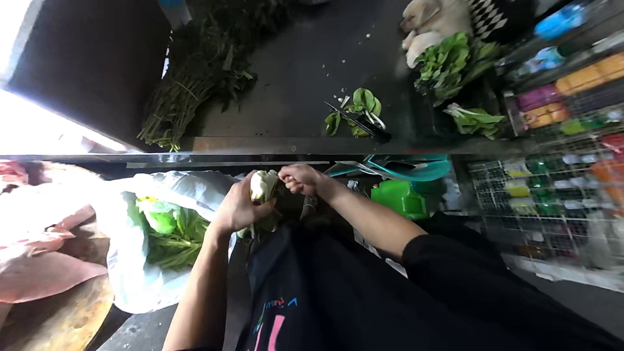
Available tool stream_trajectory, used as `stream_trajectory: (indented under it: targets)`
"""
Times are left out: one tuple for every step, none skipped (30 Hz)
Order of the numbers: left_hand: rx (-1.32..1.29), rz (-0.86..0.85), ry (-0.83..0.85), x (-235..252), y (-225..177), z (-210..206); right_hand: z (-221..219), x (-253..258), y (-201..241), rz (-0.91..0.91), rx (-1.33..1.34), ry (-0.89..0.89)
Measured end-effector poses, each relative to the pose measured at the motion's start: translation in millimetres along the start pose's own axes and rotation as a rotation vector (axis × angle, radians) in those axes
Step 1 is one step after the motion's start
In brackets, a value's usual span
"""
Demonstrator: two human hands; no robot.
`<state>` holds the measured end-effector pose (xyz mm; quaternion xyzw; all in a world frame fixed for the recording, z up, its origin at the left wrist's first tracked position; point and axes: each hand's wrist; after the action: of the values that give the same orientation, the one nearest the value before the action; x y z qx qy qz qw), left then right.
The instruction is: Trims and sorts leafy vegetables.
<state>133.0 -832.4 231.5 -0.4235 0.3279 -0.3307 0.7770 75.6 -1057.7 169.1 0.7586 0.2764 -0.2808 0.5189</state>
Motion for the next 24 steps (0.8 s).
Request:
stream_trajectory:
  targets:
    - [0.139,0.049,0.050,3.2,-8.5,0.2,-6.5,2.9,11.1,0.031,-0.027,0.001]
    - [0.270,0.144,0.114,7.2,-16.7,-0.1,-14.5,0.2,23.9,0.085,-0.085,0.006]
    - [0.392,0.241,0.167,11.8,-20.7,-1.5,-24.8,-8.0,37.1,0.167,-0.189,0.019]
    - [0.479,0.322,0.198,15.9,-21.6,-2.5,-37.0,-20.9,48.5,0.282,-0.345,0.034]
    - [0.522,0.388,0.205,18.7,-21.0,-2.1,-50.2,-37.1,56.3,0.433,-0.559,0.043]
    - [0.523,0.430,0.191,19.6,-17.4,0.1,-62.9,-53.7,58.7,0.582,-0.800,0.067]
    - [0.490,0.433,0.167,18.7,-9.5,3.8,-72.4,-65.9,53.2,0.702,-0.979,0.111]
    - [0.423,0.399,0.143,17.5,-0.5,8.1,-76.6,-73.2,42.4,0.775,-1.081,0.168]
    - [0.328,0.364,0.113,16.3,6.1,12.9,-75.3,-75.3,29.4,0.787,-1.109,0.220]
    - [0.221,0.334,0.075,14.6,10.8,17.4,-69.0,-73.4,16.8,0.741,-1.070,0.254]
    - [0.119,0.299,0.047,12.3,14.6,21.6,-58.8,-67.7,5.4,0.658,-0.979,0.257]
    - [0.032,0.265,0.032,9.6,17.6,25.1,-45.6,-58.9,-4.7,0.575,-0.868,0.227]
    - [-0.029,0.228,0.022,6.8,21.1,27.5,-30.9,-49.0,-12.6,0.501,-0.762,0.189]
    - [-0.076,0.202,0.024,4.1,24.3,28.8,-16.4,-39.6,-18.7,0.426,-0.670,0.168]
    - [-0.120,0.181,0.032,1.6,25.5,28.9,-3.4,-30.2,-24.4,0.367,-0.566,0.169]
    - [-0.155,0.164,0.045,-0.1,25.9,28.1,7.5,-21.2,-29.1,0.310,-0.450,0.186]
    - [-0.187,0.152,0.059,-0.5,25.5,25.9,15.4,-13.1,-32.4,0.253,-0.336,0.199]
    - [-0.210,0.142,0.071,0.5,23.9,22.8,20.8,-5.4,-33.6,0.214,-0.252,0.221]
    - [-0.207,0.135,0.076,2.9,21.6,19.0,23.1,1.4,-31.4,0.187,-0.197,0.238]
    - [-0.170,0.136,0.082,6.2,17.5,15.2,21.8,6.5,-26.0,0.169,-0.159,0.235]
    - [-0.082,0.145,0.092,10.2,11.7,12.3,16.6,9.2,-16.2,0.147,-0.127,0.210]
    - [0.040,0.167,0.121,14.6,3.5,11.3,7.8,10.1,-2.4,0.120,-0.102,0.168]
    - [0.184,0.213,0.172,19.3,-5.9,10.8,-1.4,10.6,12.3,0.097,-0.083,0.115]
    - [0.331,0.268,0.227,23.6,-12.5,8.4,-9.8,10.8,24.7,0.103,-0.091,0.071]
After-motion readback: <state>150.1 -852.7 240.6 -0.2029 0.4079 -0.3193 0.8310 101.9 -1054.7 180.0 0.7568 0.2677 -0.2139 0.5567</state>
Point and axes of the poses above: each hand's wrist, its own x-axis towards the middle knuckle, its own z-axis out of the back of the hand, y = z × x, and after that the axes turned 3 degrees about y, right-handed
